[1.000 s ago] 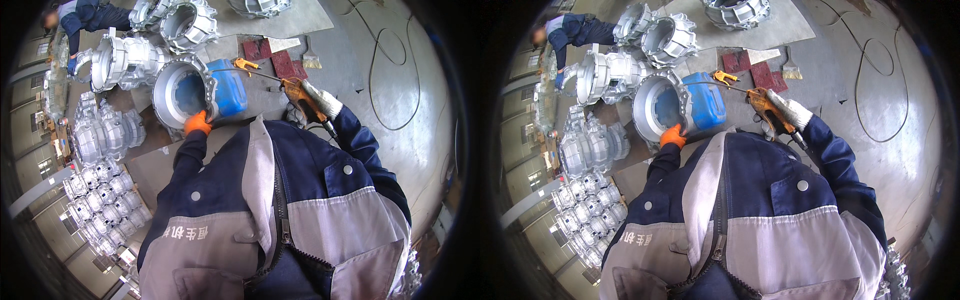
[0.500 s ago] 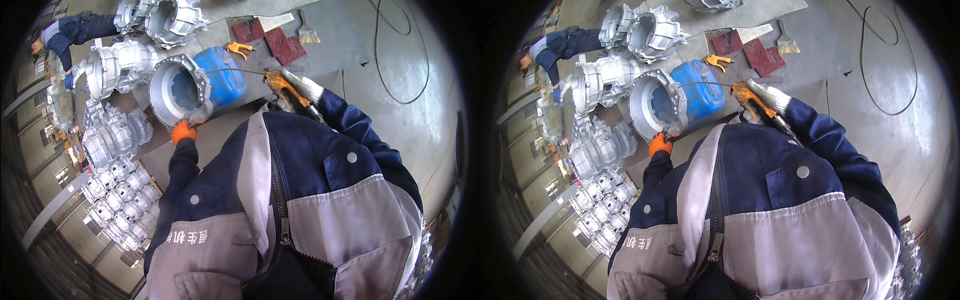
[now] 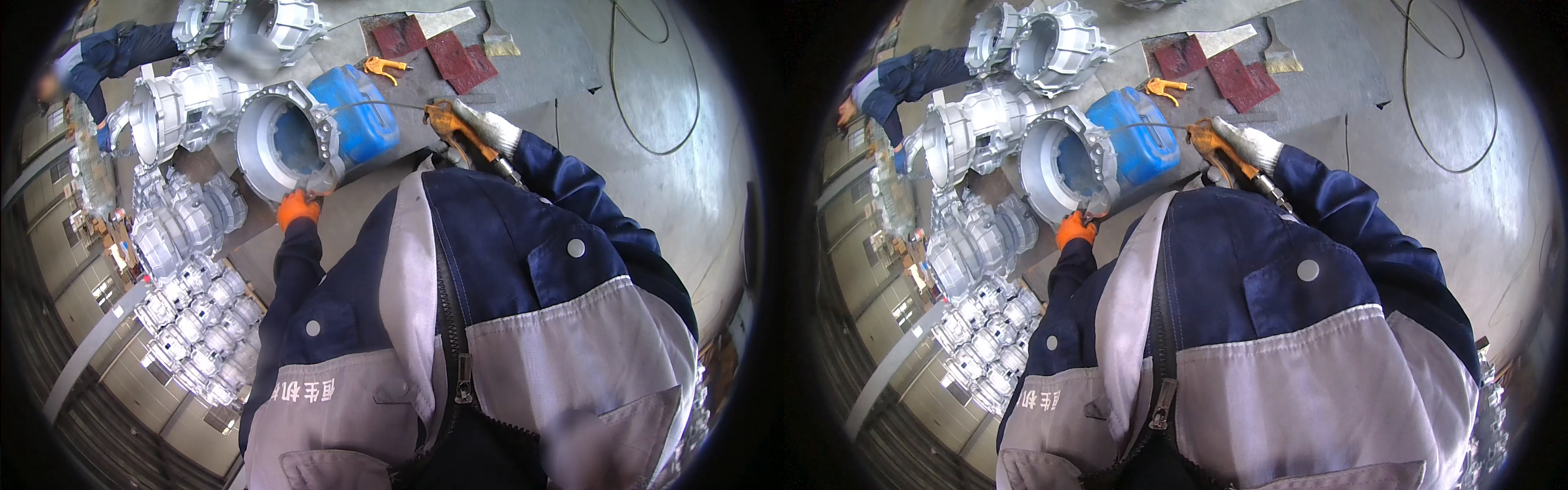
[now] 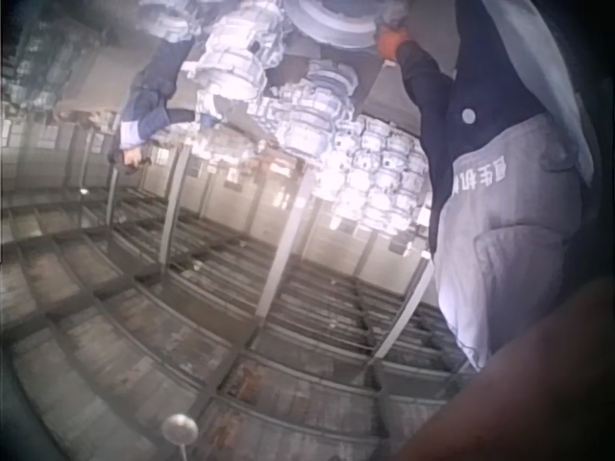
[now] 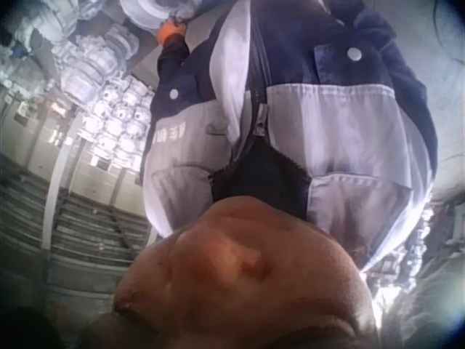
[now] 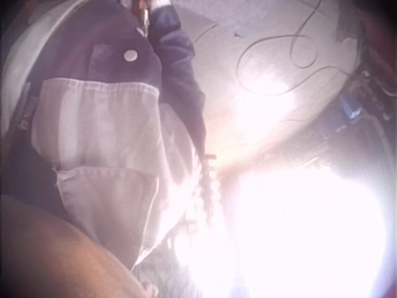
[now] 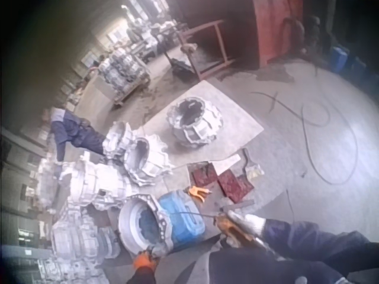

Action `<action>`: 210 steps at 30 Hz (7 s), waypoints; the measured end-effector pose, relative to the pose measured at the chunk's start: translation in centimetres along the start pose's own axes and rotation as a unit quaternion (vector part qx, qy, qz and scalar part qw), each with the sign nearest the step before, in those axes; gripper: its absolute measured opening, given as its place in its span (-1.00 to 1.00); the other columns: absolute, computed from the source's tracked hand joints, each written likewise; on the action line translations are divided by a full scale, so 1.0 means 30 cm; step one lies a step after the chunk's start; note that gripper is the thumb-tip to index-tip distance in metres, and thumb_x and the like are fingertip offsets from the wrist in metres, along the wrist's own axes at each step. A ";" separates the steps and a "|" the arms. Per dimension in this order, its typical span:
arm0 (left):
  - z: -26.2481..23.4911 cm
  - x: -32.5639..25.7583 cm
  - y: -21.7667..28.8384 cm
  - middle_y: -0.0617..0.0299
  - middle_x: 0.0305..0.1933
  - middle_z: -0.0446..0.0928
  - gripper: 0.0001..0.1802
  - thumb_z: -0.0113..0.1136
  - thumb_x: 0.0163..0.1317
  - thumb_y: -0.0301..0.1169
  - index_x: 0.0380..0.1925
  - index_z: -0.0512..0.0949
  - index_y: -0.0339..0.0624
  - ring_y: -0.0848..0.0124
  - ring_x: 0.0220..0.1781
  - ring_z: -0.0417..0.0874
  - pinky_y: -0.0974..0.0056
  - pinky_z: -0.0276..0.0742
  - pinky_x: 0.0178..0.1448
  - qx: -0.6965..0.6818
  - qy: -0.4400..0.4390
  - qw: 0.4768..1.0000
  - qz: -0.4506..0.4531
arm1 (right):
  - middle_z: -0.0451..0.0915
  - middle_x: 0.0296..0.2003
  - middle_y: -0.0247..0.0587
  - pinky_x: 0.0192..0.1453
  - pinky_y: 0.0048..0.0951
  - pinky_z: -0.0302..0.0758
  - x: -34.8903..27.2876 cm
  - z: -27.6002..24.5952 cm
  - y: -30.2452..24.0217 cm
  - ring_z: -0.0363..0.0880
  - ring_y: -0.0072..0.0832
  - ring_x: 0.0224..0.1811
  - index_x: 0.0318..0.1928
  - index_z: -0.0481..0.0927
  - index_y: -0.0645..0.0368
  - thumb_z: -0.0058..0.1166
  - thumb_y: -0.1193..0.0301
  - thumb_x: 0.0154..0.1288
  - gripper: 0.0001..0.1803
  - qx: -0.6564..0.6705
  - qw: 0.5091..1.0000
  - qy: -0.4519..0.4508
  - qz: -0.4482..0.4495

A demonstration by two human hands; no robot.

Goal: The person repeatedly picks up metal housings, sprays their inner surfaces with a handheld spray gun, and places them back on the table. The person also moves a blue container and stacks finished parts on a nearby pile.

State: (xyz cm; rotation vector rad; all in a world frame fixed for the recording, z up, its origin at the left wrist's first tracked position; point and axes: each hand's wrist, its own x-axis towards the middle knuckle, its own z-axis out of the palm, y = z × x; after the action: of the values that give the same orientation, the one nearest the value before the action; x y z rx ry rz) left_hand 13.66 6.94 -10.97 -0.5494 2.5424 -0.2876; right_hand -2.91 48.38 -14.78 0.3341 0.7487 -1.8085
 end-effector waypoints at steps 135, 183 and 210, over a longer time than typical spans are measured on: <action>-0.033 0.104 0.116 0.02 -0.12 0.57 -0.53 0.16 0.00 -0.05 -0.12 0.48 -0.04 0.08 0.01 0.55 0.14 0.42 0.06 -0.102 -0.111 0.988 -0.023 | 0.58 -0.26 0.05 -0.22 -0.15 0.62 0.152 -0.043 0.033 0.62 -0.16 -0.32 0.03 0.43 0.25 -0.22 0.02 0.38 -0.46 0.158 0.986 -0.053 -0.003; 0.023 0.136 0.102 -0.01 -0.07 0.56 -0.44 0.18 0.03 -0.03 0.02 0.47 -0.03 0.07 0.03 0.53 0.15 0.39 0.08 -0.139 -0.118 0.983 -0.020 | 0.62 -0.29 -0.04 -0.38 -0.41 0.68 0.279 -0.287 -0.001 0.67 -0.35 -0.43 0.00 0.47 0.25 -0.10 0.02 0.33 -0.47 -0.033 0.997 0.022 -0.072; -0.044 0.112 0.247 -0.05 -0.09 0.56 -0.52 0.13 -0.01 -0.08 -0.13 0.56 -0.12 0.09 0.02 0.55 0.13 0.42 0.06 -0.060 -0.152 0.984 -0.074 | 0.60 -0.39 -0.09 -0.40 -0.33 0.65 -0.023 -0.155 0.093 0.63 -0.33 -0.48 -0.09 0.47 0.24 -0.14 -0.01 0.34 -0.48 0.085 0.996 0.030 0.003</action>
State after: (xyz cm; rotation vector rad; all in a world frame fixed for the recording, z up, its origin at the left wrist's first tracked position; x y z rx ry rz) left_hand 7.92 12.22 -13.59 -0.7674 2.2371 -0.0940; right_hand -0.71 51.27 -18.85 0.5039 0.6361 -1.8673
